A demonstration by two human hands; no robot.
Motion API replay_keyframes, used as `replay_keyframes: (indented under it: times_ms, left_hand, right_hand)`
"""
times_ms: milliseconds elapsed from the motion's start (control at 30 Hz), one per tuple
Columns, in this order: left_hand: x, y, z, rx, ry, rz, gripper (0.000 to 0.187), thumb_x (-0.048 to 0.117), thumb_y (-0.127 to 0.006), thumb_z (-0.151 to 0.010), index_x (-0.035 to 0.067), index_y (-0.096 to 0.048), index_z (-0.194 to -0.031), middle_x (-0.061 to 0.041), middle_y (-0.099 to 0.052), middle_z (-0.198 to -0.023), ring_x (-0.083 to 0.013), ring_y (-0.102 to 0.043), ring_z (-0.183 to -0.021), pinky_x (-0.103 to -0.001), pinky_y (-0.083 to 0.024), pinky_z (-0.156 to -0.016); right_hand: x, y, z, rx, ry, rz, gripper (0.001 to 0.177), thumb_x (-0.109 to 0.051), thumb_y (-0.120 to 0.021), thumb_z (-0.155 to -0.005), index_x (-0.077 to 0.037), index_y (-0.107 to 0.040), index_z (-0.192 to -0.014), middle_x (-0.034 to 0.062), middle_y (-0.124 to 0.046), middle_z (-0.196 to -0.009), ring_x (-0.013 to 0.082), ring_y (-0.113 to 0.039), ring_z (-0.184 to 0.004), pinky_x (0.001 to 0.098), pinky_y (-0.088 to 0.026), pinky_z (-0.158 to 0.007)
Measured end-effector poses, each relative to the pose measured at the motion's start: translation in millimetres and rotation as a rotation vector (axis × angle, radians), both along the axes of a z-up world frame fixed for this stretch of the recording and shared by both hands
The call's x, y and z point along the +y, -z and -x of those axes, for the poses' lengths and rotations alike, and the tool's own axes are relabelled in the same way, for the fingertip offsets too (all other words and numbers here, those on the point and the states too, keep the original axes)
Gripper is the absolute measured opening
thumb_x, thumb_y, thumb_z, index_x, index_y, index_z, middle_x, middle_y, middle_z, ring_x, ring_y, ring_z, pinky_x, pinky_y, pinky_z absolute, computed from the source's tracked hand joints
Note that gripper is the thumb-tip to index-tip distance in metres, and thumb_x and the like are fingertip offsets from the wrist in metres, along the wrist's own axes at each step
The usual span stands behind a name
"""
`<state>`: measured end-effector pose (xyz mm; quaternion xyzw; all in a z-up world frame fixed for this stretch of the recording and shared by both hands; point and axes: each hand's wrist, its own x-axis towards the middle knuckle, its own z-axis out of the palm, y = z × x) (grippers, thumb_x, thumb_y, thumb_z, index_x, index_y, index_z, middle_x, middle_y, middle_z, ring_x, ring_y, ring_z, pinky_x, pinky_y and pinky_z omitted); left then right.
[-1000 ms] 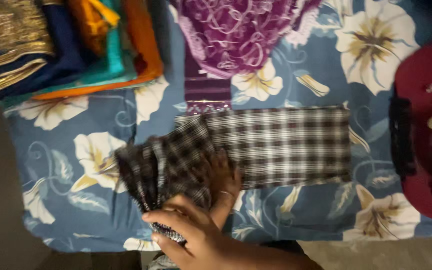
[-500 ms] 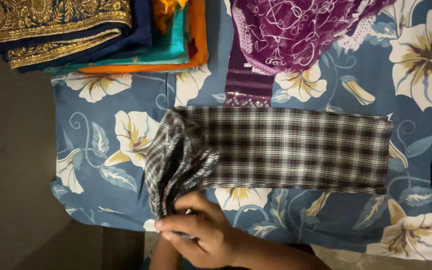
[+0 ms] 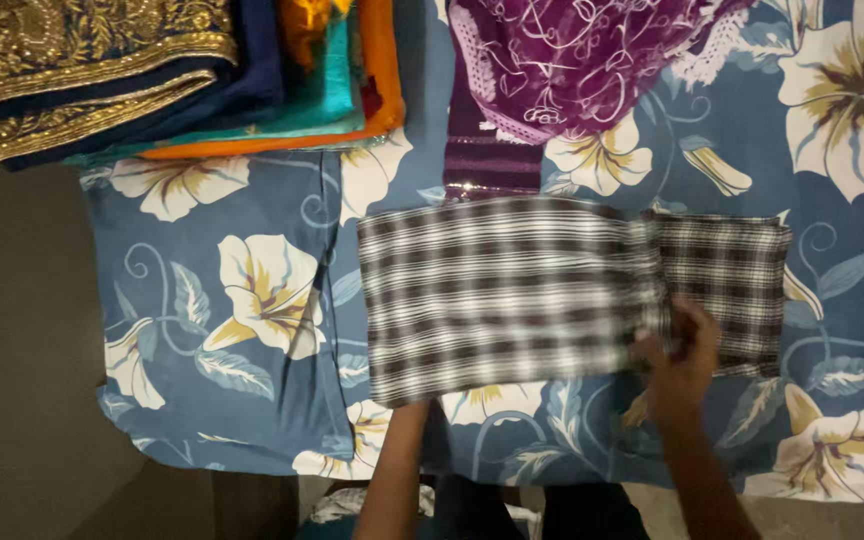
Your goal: The person folds a plaid shirt and a pair of plaid trousers on a bed, smooths the fabric by hand, and places the folded shirt into an open suitcase.
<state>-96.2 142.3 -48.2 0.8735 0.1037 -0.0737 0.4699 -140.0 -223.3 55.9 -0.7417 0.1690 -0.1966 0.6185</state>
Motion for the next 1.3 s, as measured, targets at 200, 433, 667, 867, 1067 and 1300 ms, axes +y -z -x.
replay_keyframes:
  times_ms: [200,433,667,867,1067,1300]
  left_hand:
    - [-1.9,8.9,-0.5,-0.019,-0.002,-0.074,0.050,0.029,-0.060,-0.090,0.005,-0.058,-0.134,-0.023,-0.048,-0.142,-0.0430,-0.044,-0.132,-0.060,-0.034,-0.111]
    - [13.4,4.0,-7.1,-0.039,0.050,-0.170,0.047,0.028,-0.059,-0.090,0.005,-0.061,-0.131,-0.021,-0.053,-0.139,-0.0422,-0.049,-0.129,-0.059,-0.037,-0.110]
    - [19.7,-13.8,35.2,-0.234,0.318,-0.443,0.043,0.027,-0.058,-0.090,0.006,-0.064,-0.128,-0.020,-0.058,-0.136,-0.0413,-0.053,-0.125,-0.058,-0.041,-0.109]
    - [26.3,-56.3,111.5,0.768,0.615,-0.843,0.036,0.040,-0.053,-0.106,0.011,-0.074,-0.113,-0.015,-0.070,-0.123,-0.0348,-0.059,-0.122,-0.047,-0.044,-0.114]
    - [-8.6,-84.0,97.2,-0.243,-0.122,-0.596,0.039,0.020,-0.065,-0.093,0.002,-0.062,-0.127,-0.024,-0.056,-0.133,-0.0415,-0.052,-0.126,-0.054,-0.041,-0.108]
    - [-61.5,-74.3,31.0,-0.104,0.319,-0.790,0.073,0.044,-0.055,-0.095,0.014,-0.034,-0.158,-0.025,-0.019,-0.167,-0.0425,-0.016,-0.154,-0.066,-0.005,-0.119]
  right_hand:
    - [-69.2,98.4,8.8,0.550,-0.043,-0.309,0.051,-0.016,-0.077,-0.085,-0.004,-0.066,-0.132,0.0028,-0.066,-0.111,0.0136,-0.064,-0.100,0.0286,-0.053,-0.084]
    - [-53.2,69.2,-26.2,0.695,-0.068,-0.142,0.054,-0.028,-0.079,-0.091,0.000,-0.068,-0.135,0.0096,-0.070,-0.089,0.0168,-0.057,-0.074,0.0333,-0.045,-0.067]
    - [-29.0,61.5,-18.9,0.613,-0.024,0.189,0.048,-0.028,-0.071,-0.096,-0.002,-0.062,-0.135,0.0062,-0.074,-0.102,0.0154,-0.066,-0.079,0.0320,-0.052,-0.072]
    - [-31.6,66.2,-12.7,0.466,-0.004,-0.042,0.048,-0.030,-0.069,-0.097,-0.001,-0.063,-0.135,0.0070,-0.071,-0.097,0.0099,-0.059,-0.075,0.0291,-0.047,-0.066]
    - [-19.7,51.3,-17.6,0.823,0.065,0.160,0.060,-0.035,-0.068,-0.099,-0.008,-0.057,-0.151,0.0183,-0.070,-0.093,0.0238,-0.058,-0.071,0.0378,-0.047,-0.071]
    - [-14.5,11.8,-40.2,0.278,-0.129,0.923,0.059,-0.028,-0.064,-0.100,-0.006,-0.048,-0.153,0.0241,-0.038,-0.159,0.0357,-0.038,-0.145,0.0559,-0.027,-0.115]
